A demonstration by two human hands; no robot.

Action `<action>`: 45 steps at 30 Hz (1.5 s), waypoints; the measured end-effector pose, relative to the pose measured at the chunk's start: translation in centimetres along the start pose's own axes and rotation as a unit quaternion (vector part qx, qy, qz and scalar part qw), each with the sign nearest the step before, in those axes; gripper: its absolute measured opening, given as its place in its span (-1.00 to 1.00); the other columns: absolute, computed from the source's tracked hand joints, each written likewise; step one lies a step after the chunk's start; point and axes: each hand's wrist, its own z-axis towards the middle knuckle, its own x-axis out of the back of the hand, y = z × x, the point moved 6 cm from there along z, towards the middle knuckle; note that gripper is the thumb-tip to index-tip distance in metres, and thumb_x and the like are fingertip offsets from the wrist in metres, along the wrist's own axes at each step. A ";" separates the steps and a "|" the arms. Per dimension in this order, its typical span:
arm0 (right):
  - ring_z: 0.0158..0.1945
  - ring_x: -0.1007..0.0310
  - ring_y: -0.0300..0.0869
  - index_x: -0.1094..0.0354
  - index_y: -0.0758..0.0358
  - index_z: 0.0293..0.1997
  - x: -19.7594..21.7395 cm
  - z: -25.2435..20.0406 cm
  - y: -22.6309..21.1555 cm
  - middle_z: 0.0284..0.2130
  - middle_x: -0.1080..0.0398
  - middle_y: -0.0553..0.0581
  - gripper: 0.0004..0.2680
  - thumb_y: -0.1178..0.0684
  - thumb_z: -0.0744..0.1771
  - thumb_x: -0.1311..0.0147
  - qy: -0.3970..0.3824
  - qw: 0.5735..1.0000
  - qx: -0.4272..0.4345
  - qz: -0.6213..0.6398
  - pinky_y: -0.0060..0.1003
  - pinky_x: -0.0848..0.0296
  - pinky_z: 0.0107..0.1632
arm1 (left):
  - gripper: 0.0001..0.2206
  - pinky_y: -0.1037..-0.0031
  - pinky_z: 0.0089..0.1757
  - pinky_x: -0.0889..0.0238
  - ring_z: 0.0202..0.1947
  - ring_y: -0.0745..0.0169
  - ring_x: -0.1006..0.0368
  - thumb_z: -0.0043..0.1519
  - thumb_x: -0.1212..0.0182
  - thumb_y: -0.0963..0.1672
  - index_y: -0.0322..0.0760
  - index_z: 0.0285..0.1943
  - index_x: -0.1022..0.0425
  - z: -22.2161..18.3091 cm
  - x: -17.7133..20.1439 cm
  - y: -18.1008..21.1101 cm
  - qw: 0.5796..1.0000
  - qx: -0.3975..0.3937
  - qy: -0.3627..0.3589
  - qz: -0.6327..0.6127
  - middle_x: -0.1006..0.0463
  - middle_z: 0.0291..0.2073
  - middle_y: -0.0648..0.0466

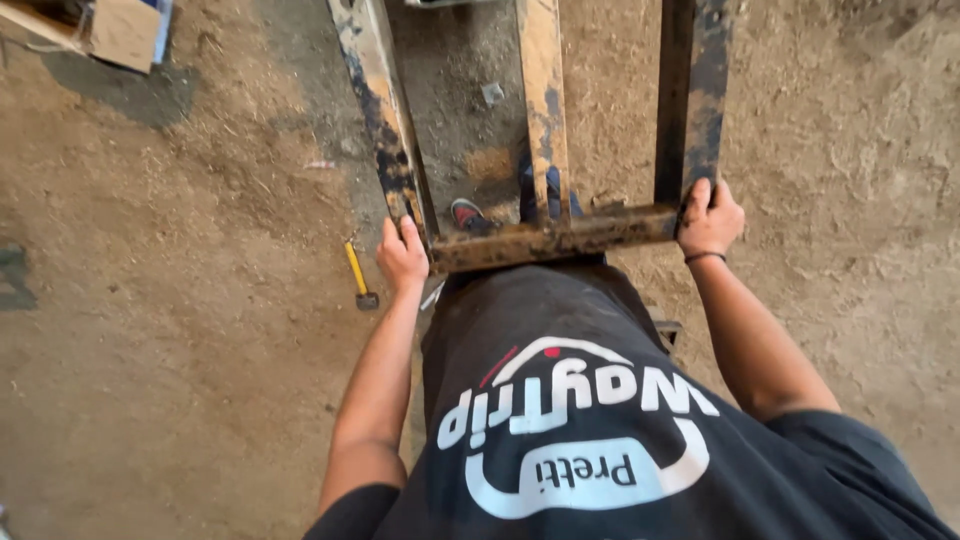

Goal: Moving and lifting a heavy metal frame in a workshop area

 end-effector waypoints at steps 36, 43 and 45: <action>-0.20 -0.46 0.42 -0.26 0.11 -0.25 -3.7 1.5 -0.8 -0.44 -0.39 0.46 -0.63 -0.35 0.49 0.20 -0.034 0.999 0.002 0.035 0.23 -0.42 -0.17 | -0.68 -0.08 -0.24 -0.41 -0.34 -0.33 -0.58 0.38 0.02 0.12 -0.08 -0.07 -0.44 1.7 -5.0 -2.7 0.999 -0.009 0.014 -0.027 -0.61 -0.46 -0.20; -0.19 -0.44 0.45 -0.25 0.11 -0.26 -6.0 2.0 0.2 -0.43 -0.40 0.50 -0.64 -0.35 0.46 0.21 -0.025 0.998 -0.014 0.053 0.29 -0.38 -0.13 | -0.65 -0.11 -0.20 -0.41 -0.31 -0.39 -0.58 0.39 0.05 0.11 -0.15 -0.02 -0.43 2.1 -7.5 -3.9 0.999 -0.019 0.023 -0.041 -0.62 -0.36 -0.28; -0.20 -0.43 0.47 -0.25 0.12 -0.27 -5.0 1.7 -0.2 -0.44 -0.39 0.51 -0.64 -0.34 0.46 0.20 -0.023 0.997 -0.009 0.068 0.29 -0.37 -0.15 | -0.64 -0.10 -0.19 -0.42 -0.30 -0.37 -0.59 0.40 0.05 0.11 -0.16 -0.01 -0.44 1.9 -7.0 -3.8 0.999 -0.024 0.023 -0.038 -0.63 -0.34 -0.27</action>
